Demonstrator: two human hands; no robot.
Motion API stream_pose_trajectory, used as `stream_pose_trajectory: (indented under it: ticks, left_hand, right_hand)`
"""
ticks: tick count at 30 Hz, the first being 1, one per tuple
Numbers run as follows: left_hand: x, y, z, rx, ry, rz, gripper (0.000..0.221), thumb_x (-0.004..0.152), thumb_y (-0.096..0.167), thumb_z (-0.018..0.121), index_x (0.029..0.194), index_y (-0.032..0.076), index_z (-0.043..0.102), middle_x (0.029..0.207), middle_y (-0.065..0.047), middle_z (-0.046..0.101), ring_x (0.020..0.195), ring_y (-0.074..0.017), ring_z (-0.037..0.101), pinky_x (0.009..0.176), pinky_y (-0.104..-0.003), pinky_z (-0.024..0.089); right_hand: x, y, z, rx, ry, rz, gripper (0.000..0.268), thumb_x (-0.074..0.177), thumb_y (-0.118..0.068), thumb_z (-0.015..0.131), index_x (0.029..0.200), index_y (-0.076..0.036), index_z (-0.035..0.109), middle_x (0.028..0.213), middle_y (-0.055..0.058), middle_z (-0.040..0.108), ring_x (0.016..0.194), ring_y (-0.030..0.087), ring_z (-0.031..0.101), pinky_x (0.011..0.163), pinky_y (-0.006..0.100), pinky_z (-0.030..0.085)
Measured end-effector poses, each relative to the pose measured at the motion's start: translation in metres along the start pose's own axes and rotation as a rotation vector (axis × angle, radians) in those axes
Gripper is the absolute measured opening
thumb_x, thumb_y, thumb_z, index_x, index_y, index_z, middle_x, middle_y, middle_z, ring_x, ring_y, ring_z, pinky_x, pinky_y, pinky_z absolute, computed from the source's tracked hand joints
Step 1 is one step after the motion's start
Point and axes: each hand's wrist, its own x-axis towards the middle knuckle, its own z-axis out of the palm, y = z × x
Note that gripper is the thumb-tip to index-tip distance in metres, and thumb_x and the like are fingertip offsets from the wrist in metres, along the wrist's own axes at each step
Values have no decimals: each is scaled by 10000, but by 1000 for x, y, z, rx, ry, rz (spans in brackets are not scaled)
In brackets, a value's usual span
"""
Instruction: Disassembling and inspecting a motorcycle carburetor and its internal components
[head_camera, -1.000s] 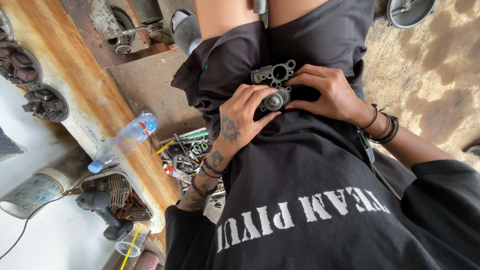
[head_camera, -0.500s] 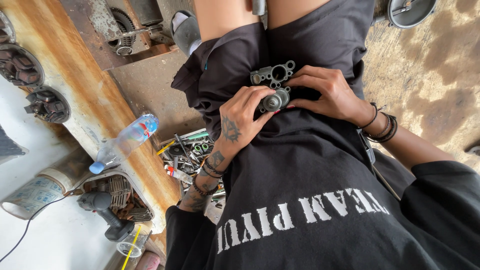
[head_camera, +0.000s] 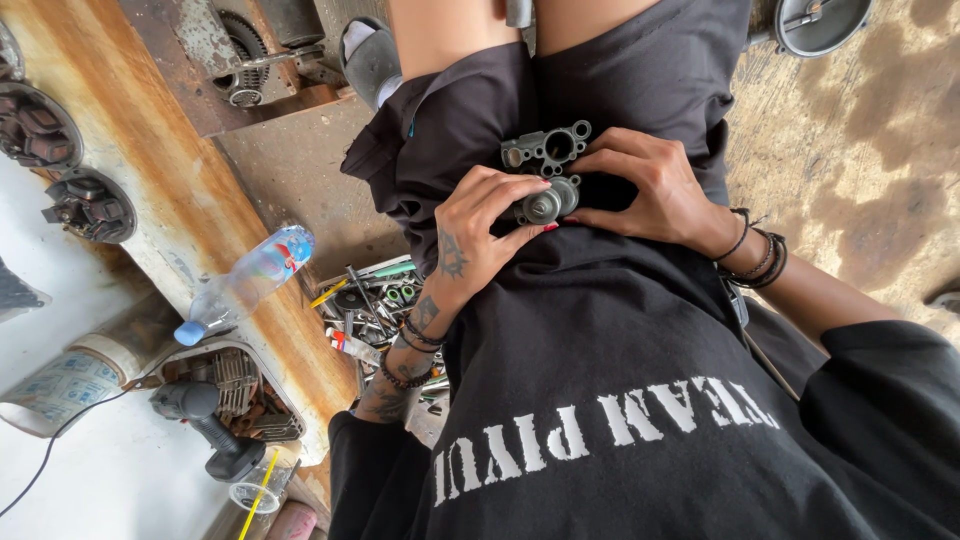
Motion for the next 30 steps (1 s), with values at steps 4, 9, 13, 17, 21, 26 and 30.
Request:
stream_pose_trajectory:
  ticks: [4,9,13,17,21,26,30]
  left_hand:
    - [-2,-2,1,68,-23,30,395,836,165,871,1200,152,719,1115,6,735,1003,-223,688,848,-331,609]
    - [-3,-3,0,137,-43,28,437,839,211,870,1237,186,693,1138,46,723,1044,-183,681,860,-317,609]
    - [-8,-6,-8,135,-40,-3,549,834,218,886,1321,159,640,1153,-32,702,1071,-264,671,917,-403,600]
    - [-7,5,-10,176,-38,-30,363,900,158,832,1208,78,658,1003,-113,692,965,-339,668,937,-464,564]
    - [-9,-5,-3,284,-37,12,428,849,170,881,1205,94,657,1012,-83,713,980,-290,697,993,-436,555]
    - [-17,-34,8,192,-38,60,445,836,347,856,1202,169,675,1038,-15,720,991,-209,696,995,-383,448]
    - [-14,-43,-2,75,-56,69,420,821,362,859,1152,153,706,1022,-24,729,981,-237,699,973,-399,437]
  right_hand:
    - [-4,2,3,-46,21,-41,367,832,-253,902,1064,-17,742,987,170,675,891,377,695,746,463,573]
    - [-2,1,-3,-28,0,-68,412,831,-285,895,1096,-14,735,1010,181,683,919,389,702,766,480,579]
    - [3,-6,-11,2,-31,-56,421,839,-213,882,1160,10,726,1041,206,683,960,414,702,788,503,572]
    - [3,4,-20,-167,-23,-91,637,838,-374,886,1329,-17,690,1224,181,669,1022,321,679,757,414,586]
    - [36,-13,-30,-326,-174,-185,603,870,-358,813,1334,-11,644,1310,199,654,1187,369,658,755,447,605]
    - [82,-27,-50,-236,-607,-104,553,804,-104,718,1314,32,554,1239,241,679,1141,440,643,720,622,569]
    - [89,-9,-45,-147,-650,-115,532,799,-112,759,1282,-7,562,1089,233,707,961,426,704,688,545,608]
